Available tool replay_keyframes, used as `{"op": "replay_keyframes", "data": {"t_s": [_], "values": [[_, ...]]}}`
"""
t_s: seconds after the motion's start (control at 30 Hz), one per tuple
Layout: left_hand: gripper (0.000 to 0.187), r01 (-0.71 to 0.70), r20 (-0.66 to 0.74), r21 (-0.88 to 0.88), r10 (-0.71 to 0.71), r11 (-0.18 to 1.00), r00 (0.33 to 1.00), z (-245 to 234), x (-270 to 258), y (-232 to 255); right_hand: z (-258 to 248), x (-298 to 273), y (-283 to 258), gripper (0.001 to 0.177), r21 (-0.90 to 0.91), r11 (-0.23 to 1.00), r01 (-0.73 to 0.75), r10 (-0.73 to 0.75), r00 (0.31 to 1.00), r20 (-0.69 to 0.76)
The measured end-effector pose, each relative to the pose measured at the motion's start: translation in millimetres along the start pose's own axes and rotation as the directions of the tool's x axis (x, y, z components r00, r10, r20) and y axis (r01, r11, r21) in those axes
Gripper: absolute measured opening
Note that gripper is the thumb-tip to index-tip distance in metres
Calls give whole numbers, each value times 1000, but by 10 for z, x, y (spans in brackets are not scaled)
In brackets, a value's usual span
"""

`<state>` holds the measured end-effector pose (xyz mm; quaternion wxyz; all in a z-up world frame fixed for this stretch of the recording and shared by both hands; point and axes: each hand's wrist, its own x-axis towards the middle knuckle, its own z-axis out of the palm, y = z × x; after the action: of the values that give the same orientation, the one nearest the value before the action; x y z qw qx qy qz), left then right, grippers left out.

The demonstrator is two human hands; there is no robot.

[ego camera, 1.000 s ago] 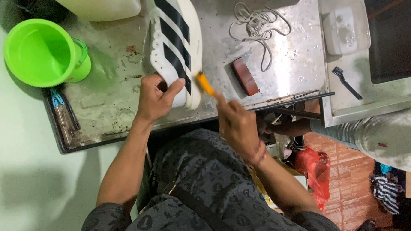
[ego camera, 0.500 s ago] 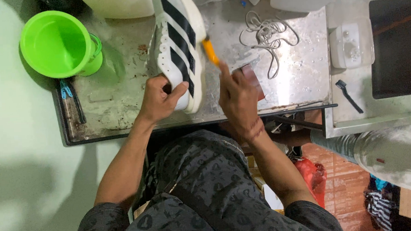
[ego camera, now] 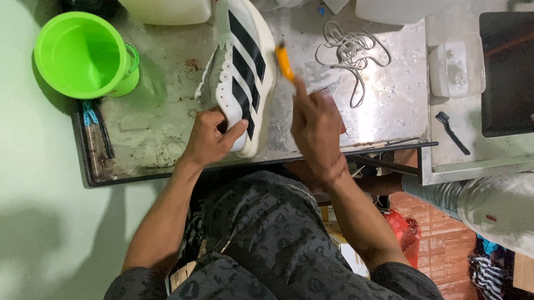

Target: The person scrubs a white sneaker with black stripes using a yellow brush. They rotate the shoe to clean the sides, toe, and heel areas on a metal countertop.

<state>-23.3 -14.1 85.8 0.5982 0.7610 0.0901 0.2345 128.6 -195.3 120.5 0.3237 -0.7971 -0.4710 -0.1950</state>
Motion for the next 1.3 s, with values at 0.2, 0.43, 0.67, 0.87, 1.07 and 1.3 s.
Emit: {"op": "replay_keyframes", "data": {"t_s": [0.2, 0.43, 0.67, 0.87, 1.07, 1.3], "values": [[53, 35, 66, 73, -39, 997, 997, 85, -49, -75, -76, -43, -27, 26, 35, 998, -54, 52, 997, 64], [53, 98, 167, 304, -154, 948, 974, -150, -6, -345, 267, -274, 115, 27, 25, 994, -107, 104, 991, 83], [32, 52, 339, 760, -464, 648, 819, -219, 37, -472, 356, -805, 216, 30, 235, 816, -528, 484, 847, 219], [41, 292, 261, 722, -638, 627, 724, -55, 337, 88, 263, -796, 143, 33, 246, 703, -668, 603, 742, 292], [72, 580, -85, 217, -576, 786, 813, 278, 379, -928, 323, -805, 65, 36, 259, 667, -699, 626, 714, 314], [64, 523, 165, 32, -521, 852, 838, 287, 439, -1433, 542, -818, 157, 38, 315, 605, -731, 646, 682, 342]]}}
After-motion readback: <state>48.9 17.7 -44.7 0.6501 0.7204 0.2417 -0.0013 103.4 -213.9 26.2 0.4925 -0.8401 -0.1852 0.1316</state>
